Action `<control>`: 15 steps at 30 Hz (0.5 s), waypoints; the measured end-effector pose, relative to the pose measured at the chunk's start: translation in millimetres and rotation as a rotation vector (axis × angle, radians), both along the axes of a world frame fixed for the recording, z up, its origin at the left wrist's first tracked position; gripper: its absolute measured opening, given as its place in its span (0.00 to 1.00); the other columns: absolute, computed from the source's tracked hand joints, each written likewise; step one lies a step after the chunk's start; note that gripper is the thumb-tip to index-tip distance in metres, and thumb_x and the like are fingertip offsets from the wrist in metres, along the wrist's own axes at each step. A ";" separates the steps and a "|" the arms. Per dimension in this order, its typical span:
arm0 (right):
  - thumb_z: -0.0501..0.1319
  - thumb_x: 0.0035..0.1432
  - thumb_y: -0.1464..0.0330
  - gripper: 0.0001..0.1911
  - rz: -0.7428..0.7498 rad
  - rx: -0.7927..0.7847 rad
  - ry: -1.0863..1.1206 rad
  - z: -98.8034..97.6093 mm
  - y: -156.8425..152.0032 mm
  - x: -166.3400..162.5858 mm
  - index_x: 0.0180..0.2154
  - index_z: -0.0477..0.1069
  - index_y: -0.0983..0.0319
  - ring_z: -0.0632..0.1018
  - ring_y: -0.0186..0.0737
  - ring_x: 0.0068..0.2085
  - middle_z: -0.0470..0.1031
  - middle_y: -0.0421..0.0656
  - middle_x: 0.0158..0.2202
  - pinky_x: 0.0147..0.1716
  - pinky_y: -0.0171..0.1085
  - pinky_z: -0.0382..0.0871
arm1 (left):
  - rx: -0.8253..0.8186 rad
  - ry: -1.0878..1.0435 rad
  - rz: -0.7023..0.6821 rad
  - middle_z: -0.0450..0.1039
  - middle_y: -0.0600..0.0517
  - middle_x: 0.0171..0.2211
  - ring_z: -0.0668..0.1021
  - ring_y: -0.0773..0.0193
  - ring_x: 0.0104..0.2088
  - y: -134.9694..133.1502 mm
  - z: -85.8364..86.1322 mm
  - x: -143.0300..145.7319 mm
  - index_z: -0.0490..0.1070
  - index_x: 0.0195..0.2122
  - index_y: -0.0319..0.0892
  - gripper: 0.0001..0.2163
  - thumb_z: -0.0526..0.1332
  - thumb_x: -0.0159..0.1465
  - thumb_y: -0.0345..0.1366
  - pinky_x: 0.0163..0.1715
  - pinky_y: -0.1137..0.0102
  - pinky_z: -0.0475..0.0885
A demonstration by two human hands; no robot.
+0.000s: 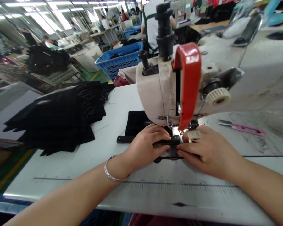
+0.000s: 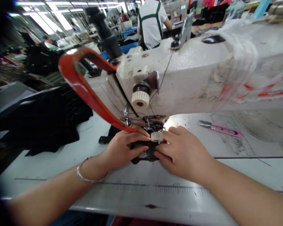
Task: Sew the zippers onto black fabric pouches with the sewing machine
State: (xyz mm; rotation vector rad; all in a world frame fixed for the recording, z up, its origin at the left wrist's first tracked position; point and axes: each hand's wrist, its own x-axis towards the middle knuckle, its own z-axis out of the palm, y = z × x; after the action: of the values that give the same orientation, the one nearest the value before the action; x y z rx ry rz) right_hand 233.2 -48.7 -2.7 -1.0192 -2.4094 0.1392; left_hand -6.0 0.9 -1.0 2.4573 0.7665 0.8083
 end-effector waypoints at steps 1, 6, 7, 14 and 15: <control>0.59 0.67 0.65 0.11 -0.039 0.026 0.020 0.7 -0.6 -0.3 0.33 0.77 0.60 0.74 0.43 0.37 0.77 0.43 0.34 0.40 0.44 0.65 | 0.008 -0.004 -0.019 0.81 0.49 0.42 0.82 0.59 0.44 0.0 -0.7 0.0 0.78 0.41 0.43 0.07 0.69 0.62 0.29 0.50 0.60 0.78; 0.59 0.67 0.65 0.09 -0.156 0.015 0.029 -3.5 1.8 -2.4 0.43 0.75 0.64 0.75 0.48 0.40 0.78 0.50 0.40 0.38 0.45 0.70 | 0.095 0.021 -0.033 0.80 0.49 0.41 0.82 0.60 0.43 -0.2 -3.0 2.0 0.77 0.39 0.41 0.03 0.65 0.65 0.28 0.50 0.60 0.78; 0.59 0.67 0.67 0.09 -0.144 -0.010 0.027 -5.6 2.9 -3.1 0.45 0.74 0.63 0.76 0.47 0.41 0.79 0.49 0.42 0.39 0.45 0.71 | 0.111 0.031 -0.023 0.80 0.49 0.41 0.82 0.60 0.43 -1.0 -3.1 2.9 0.76 0.39 0.41 0.04 0.65 0.65 0.28 0.50 0.60 0.78; 0.61 0.66 0.69 0.05 -0.103 -0.074 0.124 -11.7 4.5 -4.8 0.42 0.75 0.58 0.77 0.47 0.44 0.80 0.44 0.44 0.42 0.44 0.72 | 0.183 0.070 0.024 0.81 0.50 0.43 0.82 0.62 0.43 -9.4 -0.9 5.8 0.76 0.40 0.41 0.03 0.64 0.67 0.29 0.50 0.63 0.78; 0.61 0.66 0.69 0.05 -0.095 -0.073 0.125 -11.6 4.1 -4.6 0.41 0.76 0.58 0.77 0.48 0.45 0.81 0.44 0.44 0.42 0.45 0.72 | 0.189 0.072 0.022 0.81 0.50 0.43 0.82 0.62 0.43 -10.5 -0.7 5.2 0.77 0.41 0.41 0.03 0.65 0.67 0.30 0.50 0.63 0.77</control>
State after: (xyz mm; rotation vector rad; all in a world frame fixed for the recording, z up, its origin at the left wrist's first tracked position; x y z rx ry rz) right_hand 228.6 -44.6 -14.3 -1.1216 -2.2536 0.2513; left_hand -0.8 -9.6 -1.7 2.6627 0.7765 0.8386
